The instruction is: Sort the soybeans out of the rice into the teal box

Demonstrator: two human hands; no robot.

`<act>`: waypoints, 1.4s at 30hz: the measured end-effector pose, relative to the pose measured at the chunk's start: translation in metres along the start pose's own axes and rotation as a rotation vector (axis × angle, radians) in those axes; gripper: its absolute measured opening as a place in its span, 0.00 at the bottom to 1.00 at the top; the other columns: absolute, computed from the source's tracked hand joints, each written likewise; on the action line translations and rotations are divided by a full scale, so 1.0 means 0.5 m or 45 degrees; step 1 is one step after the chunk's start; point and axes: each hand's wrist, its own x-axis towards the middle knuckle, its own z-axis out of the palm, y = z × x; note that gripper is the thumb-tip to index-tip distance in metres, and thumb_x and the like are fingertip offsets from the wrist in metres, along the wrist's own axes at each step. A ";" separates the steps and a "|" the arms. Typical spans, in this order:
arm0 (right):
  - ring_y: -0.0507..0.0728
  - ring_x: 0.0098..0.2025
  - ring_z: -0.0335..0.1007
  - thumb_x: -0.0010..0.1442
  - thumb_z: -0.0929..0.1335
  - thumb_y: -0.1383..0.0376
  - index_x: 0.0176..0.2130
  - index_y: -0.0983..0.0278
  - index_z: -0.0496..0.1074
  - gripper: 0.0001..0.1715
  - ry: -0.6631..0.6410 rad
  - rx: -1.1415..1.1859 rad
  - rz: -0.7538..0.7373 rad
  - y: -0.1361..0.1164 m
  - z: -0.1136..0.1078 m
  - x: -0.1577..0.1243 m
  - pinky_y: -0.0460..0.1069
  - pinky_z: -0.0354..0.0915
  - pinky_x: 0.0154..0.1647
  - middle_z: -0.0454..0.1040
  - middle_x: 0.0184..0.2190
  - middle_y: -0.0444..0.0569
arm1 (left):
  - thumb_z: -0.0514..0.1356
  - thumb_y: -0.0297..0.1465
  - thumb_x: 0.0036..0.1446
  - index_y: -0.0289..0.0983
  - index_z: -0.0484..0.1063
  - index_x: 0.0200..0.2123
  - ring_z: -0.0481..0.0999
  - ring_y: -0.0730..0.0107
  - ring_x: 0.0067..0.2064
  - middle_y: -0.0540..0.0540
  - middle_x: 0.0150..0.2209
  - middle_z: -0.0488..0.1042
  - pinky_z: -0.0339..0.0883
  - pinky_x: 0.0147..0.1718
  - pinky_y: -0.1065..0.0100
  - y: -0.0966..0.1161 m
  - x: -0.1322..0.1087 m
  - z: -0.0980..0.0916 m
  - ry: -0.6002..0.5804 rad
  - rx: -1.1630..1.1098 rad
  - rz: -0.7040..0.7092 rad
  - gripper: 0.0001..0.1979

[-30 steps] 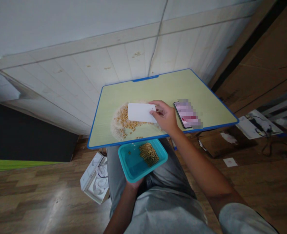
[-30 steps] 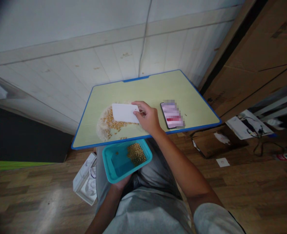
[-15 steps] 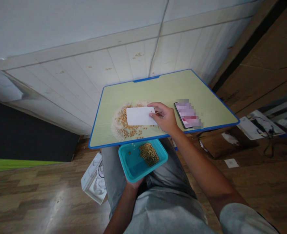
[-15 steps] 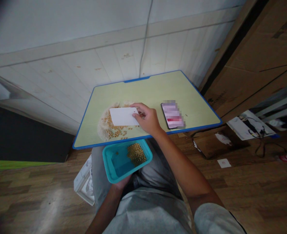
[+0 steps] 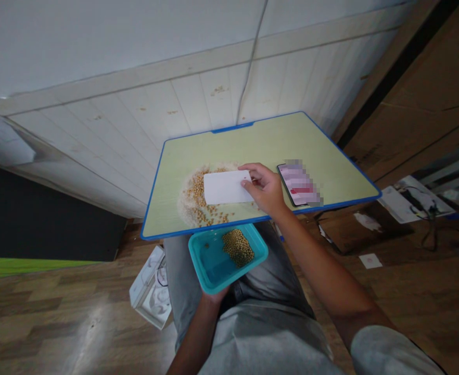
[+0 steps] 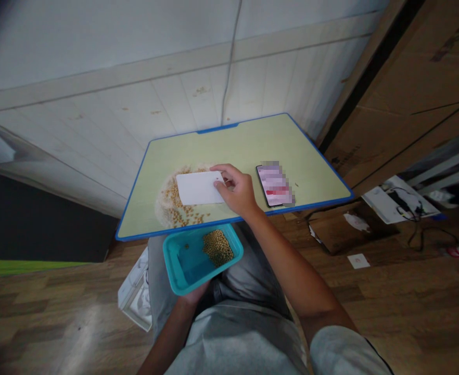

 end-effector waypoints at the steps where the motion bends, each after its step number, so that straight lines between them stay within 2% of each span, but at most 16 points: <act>1: 0.58 0.40 0.83 0.61 0.71 0.65 0.51 0.57 0.80 0.18 0.008 -0.005 0.000 0.000 0.000 0.000 0.53 0.76 0.39 0.86 0.40 0.45 | 0.40 0.52 0.75 0.44 0.87 0.54 0.49 0.55 0.82 0.46 0.65 0.80 0.32 0.79 0.44 0.001 0.000 -0.001 0.000 0.001 -0.002 0.37; 6: 0.58 0.39 0.81 0.59 0.71 0.65 0.49 0.58 0.79 0.16 0.006 0.016 -0.017 0.000 -0.002 -0.002 0.52 0.74 0.39 0.85 0.39 0.45 | 0.40 0.50 0.76 0.46 0.87 0.55 0.46 0.56 0.82 0.48 0.68 0.78 0.29 0.79 0.44 0.000 -0.001 0.011 -0.039 0.002 0.017 0.36; 12: 0.56 0.36 0.78 0.58 0.69 0.67 0.46 0.58 0.76 0.14 -0.002 -0.022 0.015 -0.001 -0.001 -0.001 0.51 0.70 0.35 0.82 0.35 0.43 | 0.39 0.51 0.76 0.44 0.86 0.55 0.48 0.53 0.82 0.46 0.68 0.77 0.29 0.79 0.41 0.003 -0.006 0.015 -0.049 0.028 0.014 0.37; 16: 0.56 0.35 0.76 0.58 0.69 0.66 0.45 0.58 0.74 0.13 0.011 0.011 -0.001 -0.003 -0.001 -0.001 0.51 0.68 0.35 0.81 0.35 0.43 | 0.40 0.48 0.77 0.44 0.87 0.54 0.51 0.55 0.82 0.48 0.65 0.81 0.30 0.79 0.43 0.005 -0.007 0.015 -0.058 0.035 0.004 0.35; 23: 0.53 0.32 0.70 0.56 0.69 0.68 0.44 0.60 0.74 0.13 -0.115 0.021 -0.051 -0.006 -0.001 0.000 0.48 0.63 0.32 0.77 0.32 0.42 | 0.40 0.48 0.78 0.46 0.87 0.55 0.48 0.60 0.83 0.51 0.66 0.80 0.30 0.80 0.45 0.000 -0.001 0.013 -0.048 0.013 -0.025 0.35; 27: 0.53 0.33 0.70 0.57 0.69 0.68 0.44 0.60 0.74 0.14 -0.119 0.024 -0.021 -0.008 0.000 0.000 0.49 0.63 0.33 0.77 0.33 0.42 | 0.37 0.51 0.77 0.47 0.87 0.52 0.43 0.61 0.83 0.52 0.63 0.82 0.25 0.79 0.44 0.001 -0.003 0.004 -0.060 -0.003 -0.028 0.38; 32: 0.53 0.33 0.71 0.56 0.69 0.67 0.44 0.61 0.75 0.14 -0.145 0.031 -0.031 -0.007 0.002 0.000 0.48 0.63 0.32 0.80 0.34 0.43 | 0.35 0.48 0.78 0.47 0.88 0.50 0.41 0.64 0.83 0.53 0.61 0.84 0.19 0.78 0.45 0.004 -0.001 0.003 -0.089 -0.009 -0.042 0.40; 38: 0.53 0.32 0.71 0.57 0.69 0.67 0.45 0.61 0.74 0.14 -0.209 0.033 -0.061 -0.008 0.000 0.000 0.49 0.63 0.32 0.80 0.35 0.44 | 0.35 0.49 0.77 0.46 0.86 0.54 0.43 0.62 0.83 0.53 0.65 0.81 0.22 0.78 0.45 0.005 -0.005 0.023 -0.181 -0.013 -0.057 0.39; 42: 0.52 0.31 0.69 0.56 0.69 0.67 0.44 0.61 0.74 0.14 -0.252 0.027 -0.062 -0.012 0.000 -0.001 0.48 0.62 0.32 0.79 0.34 0.43 | 0.35 0.50 0.77 0.48 0.85 0.56 0.42 0.64 0.83 0.55 0.67 0.79 0.25 0.80 0.46 0.006 -0.006 0.014 -0.233 -0.027 -0.052 0.38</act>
